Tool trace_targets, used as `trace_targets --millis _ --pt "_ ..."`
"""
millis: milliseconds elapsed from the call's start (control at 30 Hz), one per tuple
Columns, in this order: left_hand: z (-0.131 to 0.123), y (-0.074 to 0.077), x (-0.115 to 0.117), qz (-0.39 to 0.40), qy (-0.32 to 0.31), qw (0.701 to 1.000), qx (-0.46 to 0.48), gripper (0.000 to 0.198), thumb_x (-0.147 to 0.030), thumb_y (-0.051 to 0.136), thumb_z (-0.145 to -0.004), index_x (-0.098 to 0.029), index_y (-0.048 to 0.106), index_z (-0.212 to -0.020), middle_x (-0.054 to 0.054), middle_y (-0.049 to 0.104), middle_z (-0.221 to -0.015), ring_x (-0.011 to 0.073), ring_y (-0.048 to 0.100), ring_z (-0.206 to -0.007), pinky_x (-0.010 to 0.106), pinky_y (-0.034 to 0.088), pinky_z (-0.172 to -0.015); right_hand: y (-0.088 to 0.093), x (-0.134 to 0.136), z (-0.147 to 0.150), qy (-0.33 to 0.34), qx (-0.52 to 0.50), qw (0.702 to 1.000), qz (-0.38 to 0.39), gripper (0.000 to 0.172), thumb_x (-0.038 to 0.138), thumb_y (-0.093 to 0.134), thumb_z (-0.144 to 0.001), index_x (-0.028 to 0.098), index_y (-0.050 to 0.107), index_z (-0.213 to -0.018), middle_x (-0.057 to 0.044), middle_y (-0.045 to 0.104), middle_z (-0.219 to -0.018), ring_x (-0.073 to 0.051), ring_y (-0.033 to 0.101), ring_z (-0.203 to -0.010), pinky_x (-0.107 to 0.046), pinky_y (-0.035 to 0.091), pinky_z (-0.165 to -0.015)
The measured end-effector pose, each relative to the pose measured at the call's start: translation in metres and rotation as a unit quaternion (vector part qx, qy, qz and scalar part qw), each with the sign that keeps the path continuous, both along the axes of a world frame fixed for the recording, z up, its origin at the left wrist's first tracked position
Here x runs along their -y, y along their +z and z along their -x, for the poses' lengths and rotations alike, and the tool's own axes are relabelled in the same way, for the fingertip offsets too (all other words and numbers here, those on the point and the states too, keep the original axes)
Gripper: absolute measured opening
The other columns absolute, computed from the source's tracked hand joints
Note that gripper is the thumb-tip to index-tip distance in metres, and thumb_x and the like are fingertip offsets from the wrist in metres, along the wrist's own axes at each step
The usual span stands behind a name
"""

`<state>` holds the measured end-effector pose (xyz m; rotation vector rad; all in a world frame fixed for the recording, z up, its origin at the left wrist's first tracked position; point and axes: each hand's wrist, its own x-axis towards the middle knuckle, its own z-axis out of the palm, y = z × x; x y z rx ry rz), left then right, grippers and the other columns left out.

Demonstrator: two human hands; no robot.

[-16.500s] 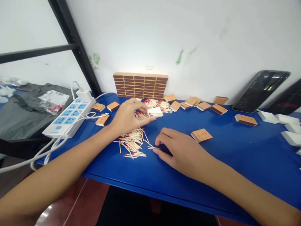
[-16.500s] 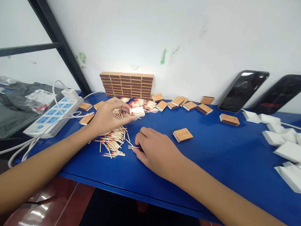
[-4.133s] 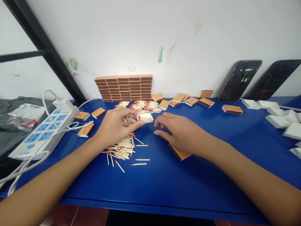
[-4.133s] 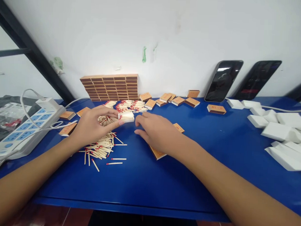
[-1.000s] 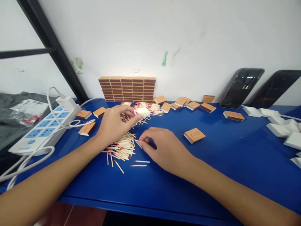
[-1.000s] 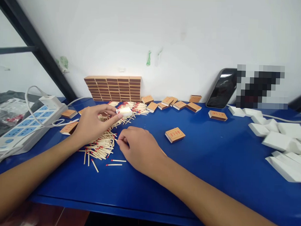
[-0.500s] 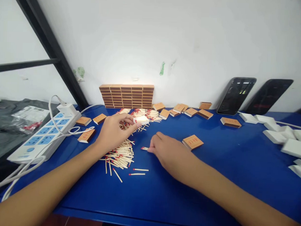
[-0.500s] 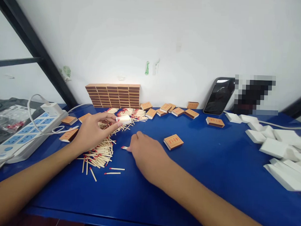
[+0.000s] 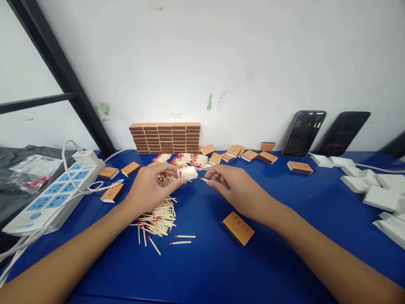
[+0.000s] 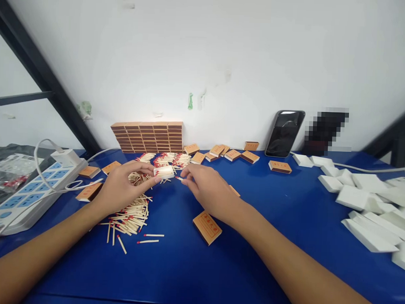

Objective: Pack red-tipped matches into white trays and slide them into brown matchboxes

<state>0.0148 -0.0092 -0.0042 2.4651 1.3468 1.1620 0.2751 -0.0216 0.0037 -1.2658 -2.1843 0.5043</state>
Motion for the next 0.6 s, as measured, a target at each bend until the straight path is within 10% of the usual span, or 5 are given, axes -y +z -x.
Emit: trace_targets --millis 600 --pt "-0.003 -0.008 0.003 -0.001 -0.112 0.994 -0.019 0.029 -0.046 0.084 -0.087 -0.024 0.079 -0.105 0.004 0.079 -0.102 0.0225 0.071 -0.099 0.038 0.058 -0.09 -0.018 0.003 0.008 0.062 -0.036 0.991 -0.111 0.015 0.019 0.056 -0.104 0.018 0.07 -0.099 -0.006 0.068 -0.099 -0.016 0.059 -0.082 -0.029 0.044 -0.072"
